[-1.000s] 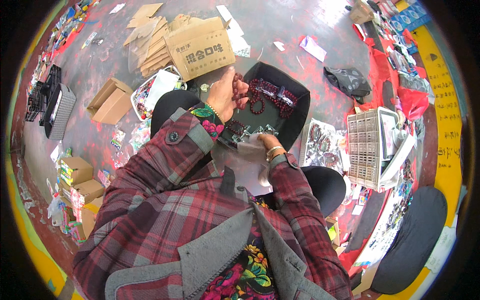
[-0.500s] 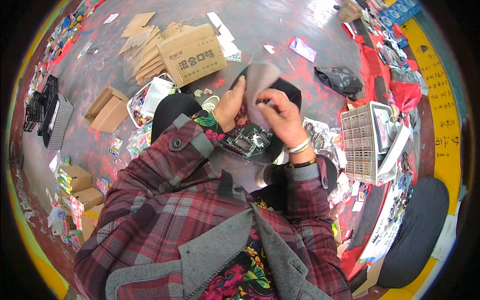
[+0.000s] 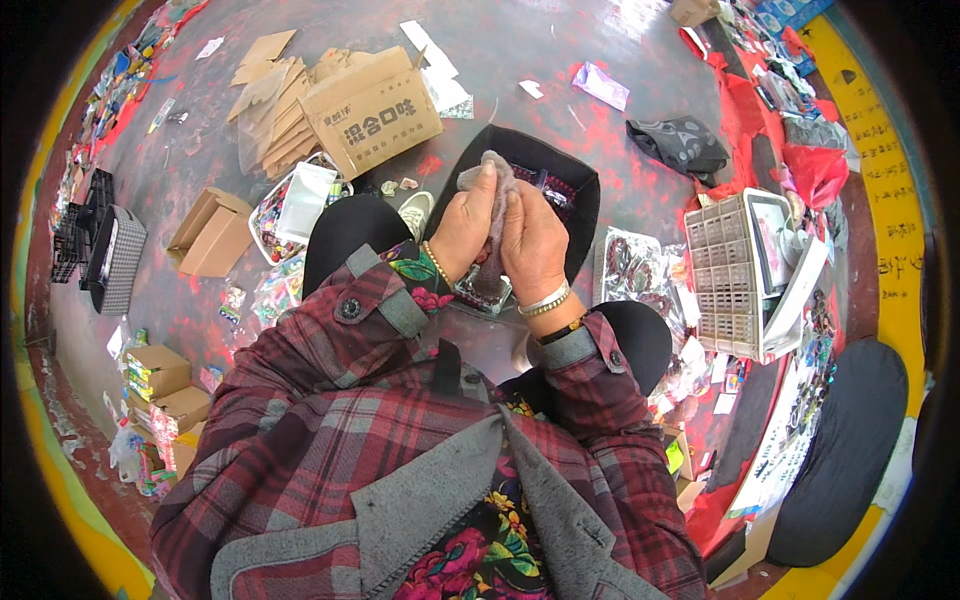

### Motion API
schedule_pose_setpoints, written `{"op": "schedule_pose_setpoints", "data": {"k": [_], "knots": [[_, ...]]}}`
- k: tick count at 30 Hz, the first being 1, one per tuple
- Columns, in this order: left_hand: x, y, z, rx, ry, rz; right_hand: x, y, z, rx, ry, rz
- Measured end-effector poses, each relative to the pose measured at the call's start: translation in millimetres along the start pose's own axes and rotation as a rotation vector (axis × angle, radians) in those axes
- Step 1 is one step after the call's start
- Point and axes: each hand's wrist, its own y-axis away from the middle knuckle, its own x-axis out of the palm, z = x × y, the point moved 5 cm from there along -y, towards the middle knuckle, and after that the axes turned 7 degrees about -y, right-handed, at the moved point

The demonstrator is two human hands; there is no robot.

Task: The person sits on the floor and handles small red beads, wiping them with a cloth and placing them into clear plastic bags. The person then seals the bags and places them into a black container.

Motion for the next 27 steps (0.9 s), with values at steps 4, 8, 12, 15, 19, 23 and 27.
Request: {"op": "schedule_pose_setpoints", "data": {"k": [4, 8, 12, 15, 19, 23, 27], "knots": [[6, 8, -16, -0.014, -0.009, 0.065, 0, 3, -30, 0.287, -0.2, -0.088], [4, 7, -25, -0.061, 0.269, 0.192, 3, 2, -58, 0.604, -1.01, -0.144], [2, 5, -29, -0.146, 0.435, 0.219, -22, -15, -36, 0.455, -0.86, -0.033], [4, 6, -26, -0.12, 0.394, 0.236, -12, -14, -12, 0.391, -0.854, 0.143], [6, 8, -23, -0.087, 0.385, 0.283, -7, -8, -12, 0.287, -0.675, 0.257], [5, 11, -31, -0.019, 0.241, 0.248, -11, -10, -16, 0.105, -0.276, 0.19], [6, 7, -27, 0.033, 0.147, 0.327, -15, -11, -13, 0.1, 0.019, 0.16]]}}
